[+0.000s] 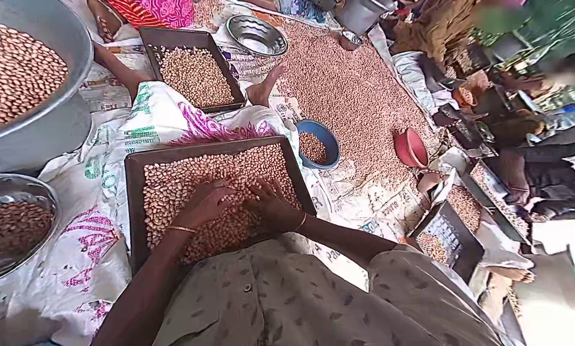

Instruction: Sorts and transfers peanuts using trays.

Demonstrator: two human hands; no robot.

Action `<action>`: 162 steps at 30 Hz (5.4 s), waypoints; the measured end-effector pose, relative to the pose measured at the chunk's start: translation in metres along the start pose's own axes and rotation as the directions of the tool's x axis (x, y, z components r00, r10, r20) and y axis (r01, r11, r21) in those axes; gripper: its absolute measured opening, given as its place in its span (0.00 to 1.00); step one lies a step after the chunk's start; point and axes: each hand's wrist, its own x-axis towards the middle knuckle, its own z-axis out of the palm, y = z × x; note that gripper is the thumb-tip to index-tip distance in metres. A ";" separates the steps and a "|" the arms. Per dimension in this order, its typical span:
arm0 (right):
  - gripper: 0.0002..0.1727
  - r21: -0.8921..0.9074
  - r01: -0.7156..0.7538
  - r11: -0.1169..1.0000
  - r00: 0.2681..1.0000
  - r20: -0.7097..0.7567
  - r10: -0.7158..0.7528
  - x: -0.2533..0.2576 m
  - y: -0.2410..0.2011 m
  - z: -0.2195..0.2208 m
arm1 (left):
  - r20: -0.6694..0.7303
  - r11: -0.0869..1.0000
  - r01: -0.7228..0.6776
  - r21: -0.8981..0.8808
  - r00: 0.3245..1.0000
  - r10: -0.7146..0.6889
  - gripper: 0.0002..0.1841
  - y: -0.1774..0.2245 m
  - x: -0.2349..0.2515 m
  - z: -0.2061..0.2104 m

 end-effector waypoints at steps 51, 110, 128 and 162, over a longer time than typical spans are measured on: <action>0.40 -0.053 -0.052 0.997 0.985 -0.166 0.042 0.099 0.026 -0.005 | -0.392 0.996 0.032 -0.083 0.918 -0.062 0.20 -0.005 -0.011 -0.019; 0.33 -0.038 0.319 0.947 0.645 -0.723 -0.247 0.074 -0.035 -0.014 | -0.619 0.720 -0.120 -0.683 0.618 -0.484 0.36 0.059 -0.168 -0.005; 0.19 -0.043 0.288 0.957 0.763 -0.594 -0.256 0.087 0.000 -0.001 | -0.494 0.586 -0.044 -0.809 0.593 -0.636 0.35 0.046 -0.174 0.012; 0.18 0.080 0.348 0.934 0.900 -0.305 -0.310 0.073 0.004 -0.004 | -0.305 0.353 -0.036 -0.935 0.588 -0.749 0.31 0.035 -0.159 0.017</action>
